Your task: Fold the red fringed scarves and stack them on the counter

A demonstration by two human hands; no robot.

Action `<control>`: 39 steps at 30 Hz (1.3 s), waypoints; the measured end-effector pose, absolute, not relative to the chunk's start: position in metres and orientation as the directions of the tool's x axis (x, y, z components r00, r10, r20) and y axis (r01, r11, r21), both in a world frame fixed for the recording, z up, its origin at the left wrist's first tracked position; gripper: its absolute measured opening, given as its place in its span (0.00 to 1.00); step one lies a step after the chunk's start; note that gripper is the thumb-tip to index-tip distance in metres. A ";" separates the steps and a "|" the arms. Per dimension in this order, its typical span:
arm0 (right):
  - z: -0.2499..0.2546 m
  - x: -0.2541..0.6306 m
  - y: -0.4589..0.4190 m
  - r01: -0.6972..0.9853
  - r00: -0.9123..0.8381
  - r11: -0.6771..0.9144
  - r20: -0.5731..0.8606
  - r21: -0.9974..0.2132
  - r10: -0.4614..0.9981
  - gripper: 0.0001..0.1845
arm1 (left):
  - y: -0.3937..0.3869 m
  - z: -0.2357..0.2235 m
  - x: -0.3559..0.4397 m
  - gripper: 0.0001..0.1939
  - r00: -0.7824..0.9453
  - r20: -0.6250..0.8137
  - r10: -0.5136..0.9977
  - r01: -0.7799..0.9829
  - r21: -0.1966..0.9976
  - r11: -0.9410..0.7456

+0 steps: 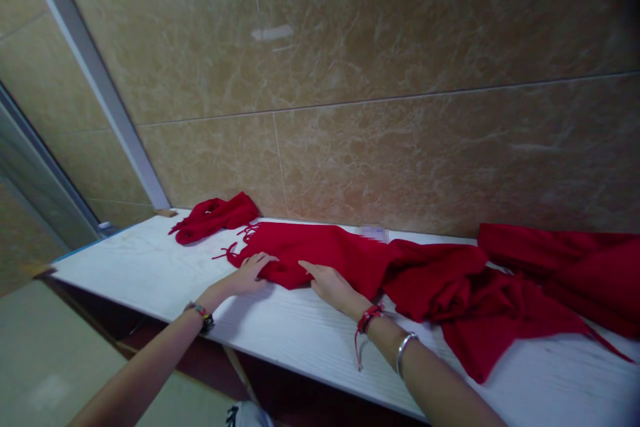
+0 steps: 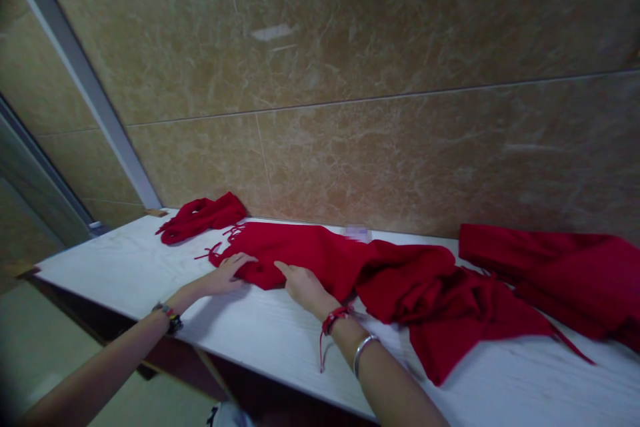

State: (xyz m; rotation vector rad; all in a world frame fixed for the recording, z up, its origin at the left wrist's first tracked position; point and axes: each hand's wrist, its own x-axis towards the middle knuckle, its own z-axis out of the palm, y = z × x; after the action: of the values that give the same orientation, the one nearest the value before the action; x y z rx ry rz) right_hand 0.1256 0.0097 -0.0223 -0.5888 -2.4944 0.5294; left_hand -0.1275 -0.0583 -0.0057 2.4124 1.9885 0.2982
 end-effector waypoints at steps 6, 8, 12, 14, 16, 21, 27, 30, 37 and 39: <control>-0.022 0.122 0.019 0.291 -0.641 0.717 0.427 -0.634 0.638 0.24 | -0.052 -0.006 -0.073 0.25 0.166 0.263 0.950 0.985 0.010 -0.175; -0.022 0.123 0.021 0.269 -0.613 0.685 0.429 -0.677 0.664 0.21 | -0.043 -0.007 -0.058 0.21 0.158 0.294 0.943 0.987 -0.032 -0.155; -0.024 0.124 0.025 0.247 -0.545 0.608 0.411 -0.754 0.731 0.13 | -0.034 -0.011 -0.044 0.14 0.167 0.310 0.936 0.983 -0.122 -0.135; -0.025 0.124 0.027 0.262 -0.512 0.568 0.387 -0.780 0.767 0.11 | -0.033 -0.009 -0.049 0.14 0.127 0.333 0.934 0.983 -0.170 -0.072; -0.026 0.125 0.029 0.278 -0.494 0.549 0.373 -0.788 0.785 0.09 | -0.036 -0.003 -0.063 0.16 0.061 0.342 0.938 0.978 -0.207 0.012; -0.021 0.129 0.027 0.236 -0.583 0.595 0.378 -0.768 0.719 0.07 | -0.058 0.030 -0.132 0.21 0.012 0.282 0.959 0.970 -0.236 0.058; -0.009 0.137 0.012 0.046 -0.840 0.761 0.387 -0.648 0.381 0.08 | -0.106 0.044 -0.204 0.32 0.197 -0.028 0.980 0.976 -0.088 -0.199; -0.006 0.139 0.008 0.019 -0.875 0.775 0.365 -0.631 0.319 0.09 | -0.117 0.038 -0.209 0.36 0.236 -0.116 0.965 0.970 -0.029 -0.240; -0.003 0.148 0.012 0.033 -0.868 0.701 0.328 -0.712 0.374 0.08 | -0.107 0.045 -0.233 0.21 -0.037 0.108 0.994 0.978 -0.199 0.058; -0.001 0.149 0.011 0.074 -0.875 0.734 0.308 -0.675 0.372 0.10 | -0.113 0.046 -0.248 0.17 -0.008 0.039 0.999 0.990 -0.142 0.013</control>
State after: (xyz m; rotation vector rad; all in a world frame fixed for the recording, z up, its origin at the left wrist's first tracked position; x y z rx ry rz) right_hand 0.1486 0.0114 -0.0014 -0.3419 -2.5082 0.9510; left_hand -0.2483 -0.1131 0.0460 2.2979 2.3228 -0.1213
